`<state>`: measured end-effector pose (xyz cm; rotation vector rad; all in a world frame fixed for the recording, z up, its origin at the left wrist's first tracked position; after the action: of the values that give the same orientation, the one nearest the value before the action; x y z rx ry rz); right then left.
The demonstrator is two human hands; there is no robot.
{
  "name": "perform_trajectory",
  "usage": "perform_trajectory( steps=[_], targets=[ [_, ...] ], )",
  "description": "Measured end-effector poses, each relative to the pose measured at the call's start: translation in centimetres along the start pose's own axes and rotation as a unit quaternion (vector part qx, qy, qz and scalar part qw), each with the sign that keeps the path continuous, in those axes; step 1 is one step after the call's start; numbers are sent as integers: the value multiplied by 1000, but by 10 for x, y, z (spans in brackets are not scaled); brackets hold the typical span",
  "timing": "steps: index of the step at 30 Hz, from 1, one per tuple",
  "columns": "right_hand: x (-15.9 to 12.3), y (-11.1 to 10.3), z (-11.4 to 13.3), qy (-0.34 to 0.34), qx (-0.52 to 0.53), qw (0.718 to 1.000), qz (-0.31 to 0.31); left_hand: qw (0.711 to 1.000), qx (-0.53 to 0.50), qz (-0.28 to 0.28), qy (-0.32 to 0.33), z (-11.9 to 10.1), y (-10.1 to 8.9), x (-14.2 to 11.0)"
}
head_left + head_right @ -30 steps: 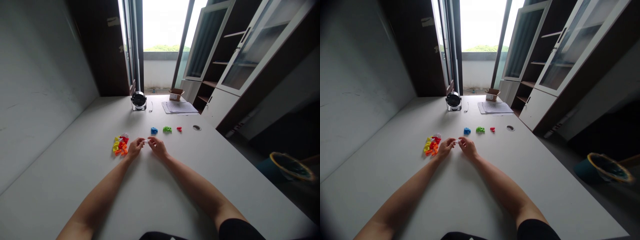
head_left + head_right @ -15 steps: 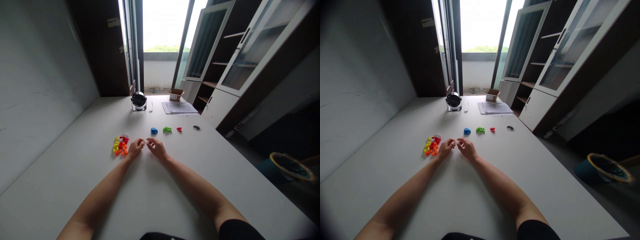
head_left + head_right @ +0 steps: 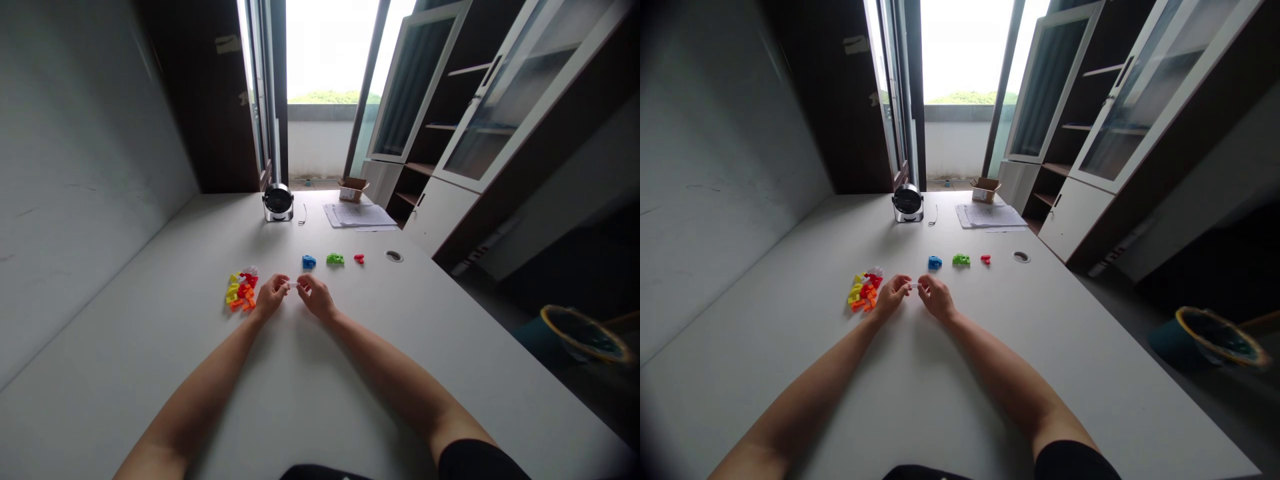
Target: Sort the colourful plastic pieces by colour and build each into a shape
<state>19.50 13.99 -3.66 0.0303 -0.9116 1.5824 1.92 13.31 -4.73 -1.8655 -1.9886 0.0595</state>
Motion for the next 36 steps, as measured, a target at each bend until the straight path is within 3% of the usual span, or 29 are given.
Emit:
perform_trajectory(
  steps=[19,26,36],
  targets=[
    [0,0,-3,22,23,999,-8,1000,2,7,11,2,0,-2],
    [0,0,3,-32,20,999,-19,1000,27,-2,0,1,-2,0],
    [-3,1,11,-97,-13,995,32,999,38,3,4,-3,-3,-1]
  ],
)
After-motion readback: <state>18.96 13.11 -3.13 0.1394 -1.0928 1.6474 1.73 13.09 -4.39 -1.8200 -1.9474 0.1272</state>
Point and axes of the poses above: each hand's wrist, its own x-axis towards the middle knuckle, its own y-axis out of the palm, z = x × y, the point moved 3 cm from there along x, towards the middle knuckle, and after that the axes turned 2 degrees about -z, right-handed, at the moved point
